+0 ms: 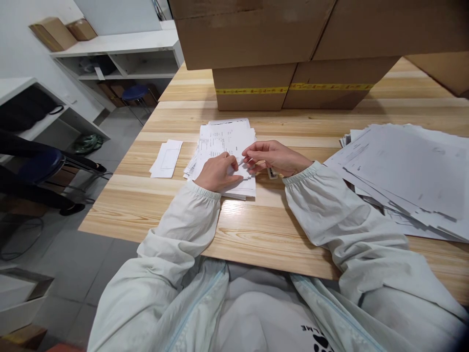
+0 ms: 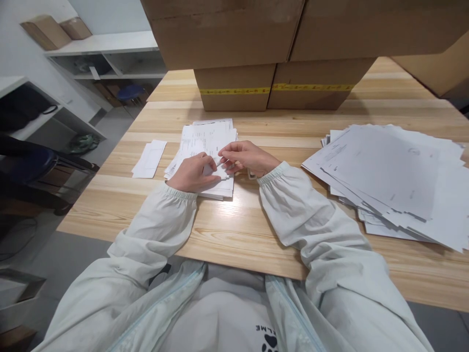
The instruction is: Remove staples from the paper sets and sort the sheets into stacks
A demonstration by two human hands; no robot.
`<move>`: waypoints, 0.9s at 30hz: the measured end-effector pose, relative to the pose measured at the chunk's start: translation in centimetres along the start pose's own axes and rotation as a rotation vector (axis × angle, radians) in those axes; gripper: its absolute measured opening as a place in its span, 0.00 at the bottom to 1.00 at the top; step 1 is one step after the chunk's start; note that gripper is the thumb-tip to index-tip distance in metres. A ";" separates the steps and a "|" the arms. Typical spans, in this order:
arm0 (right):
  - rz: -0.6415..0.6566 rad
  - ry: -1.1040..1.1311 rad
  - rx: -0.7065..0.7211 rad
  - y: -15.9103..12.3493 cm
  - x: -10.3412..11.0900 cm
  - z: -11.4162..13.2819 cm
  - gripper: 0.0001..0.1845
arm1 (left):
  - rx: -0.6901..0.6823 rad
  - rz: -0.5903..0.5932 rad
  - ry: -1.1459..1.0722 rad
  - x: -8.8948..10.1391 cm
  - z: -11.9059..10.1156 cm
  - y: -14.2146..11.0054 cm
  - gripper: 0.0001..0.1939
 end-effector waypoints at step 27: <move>0.058 0.093 0.057 0.5 -0.1 -0.9 0.04 | -0.013 -0.023 -0.064 -0.1 0.5 0.0 0.08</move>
Point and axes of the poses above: each hand's wrist, its own y-axis towards the middle knuckle, its own x-axis out of the back of the hand, z = x × y, the point moved 3 cm from there along y, towards the middle knuckle, and after that the axes turned 7 degrees about z, right-handed, at the moved point
